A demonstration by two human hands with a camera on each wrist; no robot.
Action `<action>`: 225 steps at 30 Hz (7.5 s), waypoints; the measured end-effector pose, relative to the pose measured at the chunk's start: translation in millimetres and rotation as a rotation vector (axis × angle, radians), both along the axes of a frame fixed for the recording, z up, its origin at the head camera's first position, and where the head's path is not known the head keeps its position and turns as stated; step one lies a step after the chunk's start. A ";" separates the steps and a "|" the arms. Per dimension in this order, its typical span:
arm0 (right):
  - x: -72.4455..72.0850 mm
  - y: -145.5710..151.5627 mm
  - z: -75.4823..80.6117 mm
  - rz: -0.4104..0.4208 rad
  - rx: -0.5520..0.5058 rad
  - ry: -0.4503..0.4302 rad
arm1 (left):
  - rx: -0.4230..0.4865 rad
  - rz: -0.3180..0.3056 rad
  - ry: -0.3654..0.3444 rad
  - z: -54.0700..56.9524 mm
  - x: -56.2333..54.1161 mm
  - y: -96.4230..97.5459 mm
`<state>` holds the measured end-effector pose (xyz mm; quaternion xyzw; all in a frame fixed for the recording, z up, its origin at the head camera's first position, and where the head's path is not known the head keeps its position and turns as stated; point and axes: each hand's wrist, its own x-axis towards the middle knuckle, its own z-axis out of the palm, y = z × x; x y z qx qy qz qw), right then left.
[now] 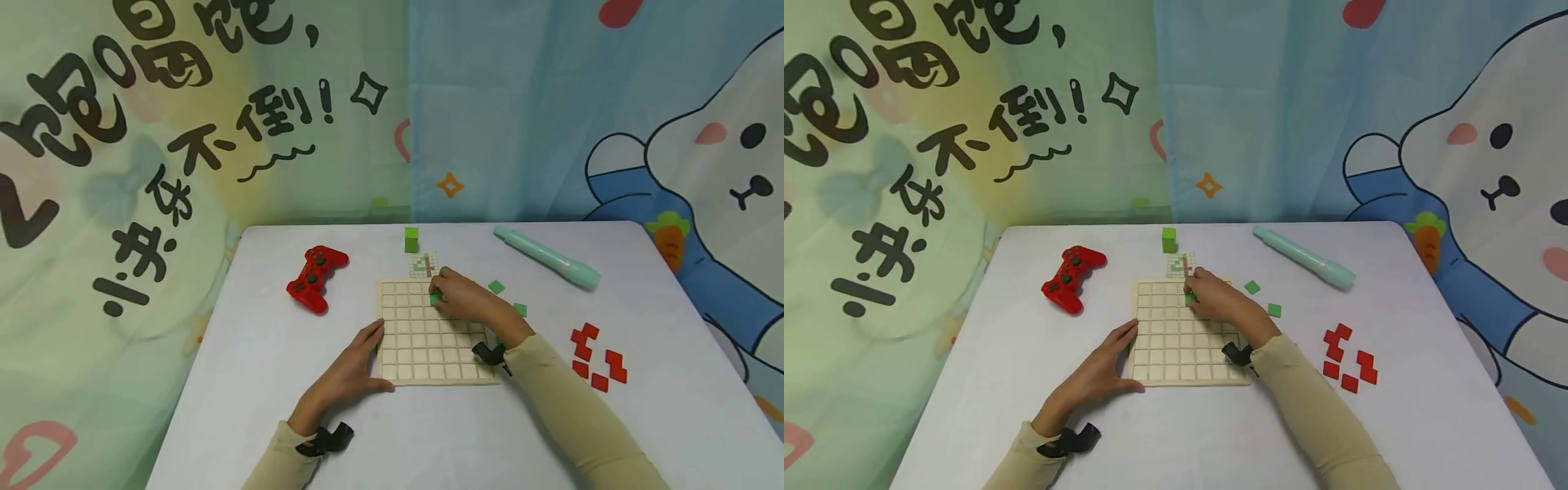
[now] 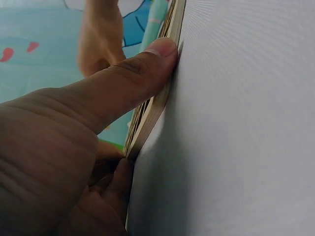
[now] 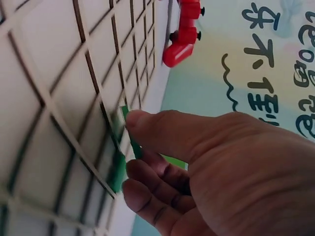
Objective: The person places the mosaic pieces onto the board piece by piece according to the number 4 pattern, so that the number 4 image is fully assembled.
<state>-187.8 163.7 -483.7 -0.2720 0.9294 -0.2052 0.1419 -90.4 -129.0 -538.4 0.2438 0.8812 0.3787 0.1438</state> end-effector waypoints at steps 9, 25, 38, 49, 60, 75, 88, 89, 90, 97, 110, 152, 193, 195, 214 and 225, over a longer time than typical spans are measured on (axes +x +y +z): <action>-4.9 -6.4 -10.9 -0.003 -0.066 -0.025 | -0.020 0.002 -0.010 -0.9 0.0 1.9; 29.0 38.9 13.4 -0.243 -0.171 0.029 | -0.018 0.003 -0.020 1.3 1.7 4.9; 98.8 115.3 -4.7 -0.626 -0.244 0.079 | -0.024 0.024 -0.020 2.0 5.9 4.9; 91.7 123.0 -23.9 -0.702 -0.251 0.060 | -0.021 0.039 -0.002 0.7 6.5 3.0; 96.6 117.4 -30.8 -0.632 -0.207 0.081 | -0.018 0.030 0.000 1.9 6.8 3.8; 104.8 118.7 -27.9 -0.393 -0.107 -0.002 | -0.015 0.025 -0.006 0.7 3.9 3.6; 92.3 102.5 -23.3 -0.385 -0.138 0.051 | -0.021 0.018 -0.030 2.8 1.2 5.8; 89.1 98.7 -21.4 -0.371 -0.146 0.055 | -0.021 0.017 -0.030 2.6 0.9 5.4; 85.7 94.0 -19.0 -0.356 -0.150 0.058 | -0.019 0.017 -0.028 2.4 0.6 5.1; 54.6 53.5 -5.0 -0.166 -0.181 0.070 | -0.012 0.010 -0.002 -1.3 -0.5 5.1; 18.5 -10.7 -11.2 0.047 -0.103 0.099 | -0.011 -0.008 -0.011 -0.1 0.8 3.5; 70.0 134.8 -19.5 -0.683 -0.138 -0.103 | -0.030 0.015 -0.031 1.1 4.8 6.6; 33.0 -53.5 -11.8 0.060 -0.071 -0.017 | -0.016 -0.011 -0.034 0.8 -1.7 1.9; 32.1 -54.0 -13.6 0.056 -0.083 -0.015 | -0.022 -0.013 -0.027 1.1 -2.5 1.4; 96.4 65.5 0.1 -0.388 -0.297 0.129 | -0.043 -0.008 -0.027 1.9 1.4 11.5; 128.8 135.3 -15.2 -0.641 -0.198 -0.029 | -0.038 0.021 -0.013 3.4 8.5 12.2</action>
